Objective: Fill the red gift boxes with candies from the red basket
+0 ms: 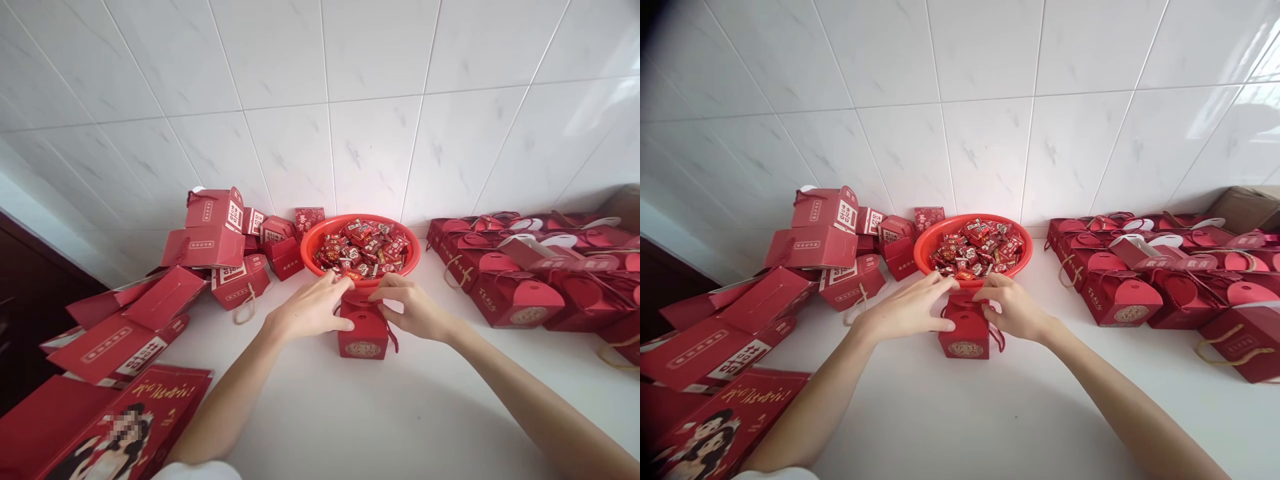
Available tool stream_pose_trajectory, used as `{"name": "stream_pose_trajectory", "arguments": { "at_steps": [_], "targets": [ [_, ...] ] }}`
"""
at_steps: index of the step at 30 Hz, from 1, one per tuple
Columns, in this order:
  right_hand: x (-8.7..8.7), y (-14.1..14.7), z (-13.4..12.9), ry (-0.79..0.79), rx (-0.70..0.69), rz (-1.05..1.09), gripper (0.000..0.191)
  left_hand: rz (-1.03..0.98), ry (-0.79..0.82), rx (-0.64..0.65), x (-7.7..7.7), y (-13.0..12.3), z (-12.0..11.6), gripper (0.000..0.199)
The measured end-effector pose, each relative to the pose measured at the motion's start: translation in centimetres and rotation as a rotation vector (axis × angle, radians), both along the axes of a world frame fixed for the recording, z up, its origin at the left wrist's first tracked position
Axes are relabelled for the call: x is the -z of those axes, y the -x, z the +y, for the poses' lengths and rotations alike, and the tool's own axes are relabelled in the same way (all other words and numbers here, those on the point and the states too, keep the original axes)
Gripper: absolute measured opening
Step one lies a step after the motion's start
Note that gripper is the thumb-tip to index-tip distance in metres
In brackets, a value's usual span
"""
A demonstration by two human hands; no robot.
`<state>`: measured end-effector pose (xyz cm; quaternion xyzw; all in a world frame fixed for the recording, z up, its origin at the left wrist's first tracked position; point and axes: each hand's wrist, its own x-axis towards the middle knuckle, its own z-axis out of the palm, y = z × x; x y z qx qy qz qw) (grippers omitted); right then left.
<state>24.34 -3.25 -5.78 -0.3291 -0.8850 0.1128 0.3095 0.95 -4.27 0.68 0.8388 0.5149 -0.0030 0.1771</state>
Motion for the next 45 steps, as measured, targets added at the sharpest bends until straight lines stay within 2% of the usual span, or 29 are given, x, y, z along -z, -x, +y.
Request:
{"name": "stream_pose_trajectory", "arguments": {
  "at_steps": [4,9,11,14,18,19,21,24,26,30,35,45],
  "targets": [
    [-0.8,-0.7,0.0,0.167,-0.068,0.003,0.024,0.01,0.099,0.058,0.9,0.2,0.5,0.05],
    [-1.6,-2.1,0.5,0.345,-0.005,-0.089,0.026,-0.028,0.183,0.077,1.2,0.3,1.7,0.052],
    [-1.5,-2.4,0.7,0.382,0.071,-0.115,0.029,-0.06,0.279,0.067,1.2,0.3,2.1,0.052],
    [-0.8,-2.3,0.9,0.458,0.175,-0.154,0.024,-0.12,0.371,0.046,1.4,0.2,2.6,0.053],
    [0.4,-1.8,1.4,0.62,0.134,-0.155,0.008,-0.131,0.344,0.027,1.7,0.2,2.6,0.052],
    [0.5,-1.8,1.5,0.672,0.113,-0.13,0.003,-0.128,0.335,0.027,1.7,0.2,2.6,0.051],
    [0.3,-1.9,1.7,0.817,0.052,-0.013,0.014,-0.113,0.308,0.029,1.8,0.2,2.5,0.051],
    [-0.9,-2.2,1.5,1.06,-0.082,0.269,0.024,-0.098,0.256,0.041,1.8,0.2,2.5,0.05],
    [-1.9,-2.2,1.1,1.134,-0.136,0.433,0.028,-0.122,0.244,0.047,1.9,0.2,2.6,0.049],
    [-3.1,-1.5,-0.1,1.13,-0.157,0.615,0.031,-0.203,0.26,0.015,2.3,0.0,2.8,0.05],
    [-3.0,-0.8,-0.8,1.018,-0.159,0.626,0.03,-0.263,0.314,-0.1,2.5,-0.3,2.7,0.045],
    [-3.0,-1.1,-0.7,0.95,-0.131,0.573,0.035,-0.147,0.183,-0.027,0.8,1.1,2.6,0.02]
  ]
}}
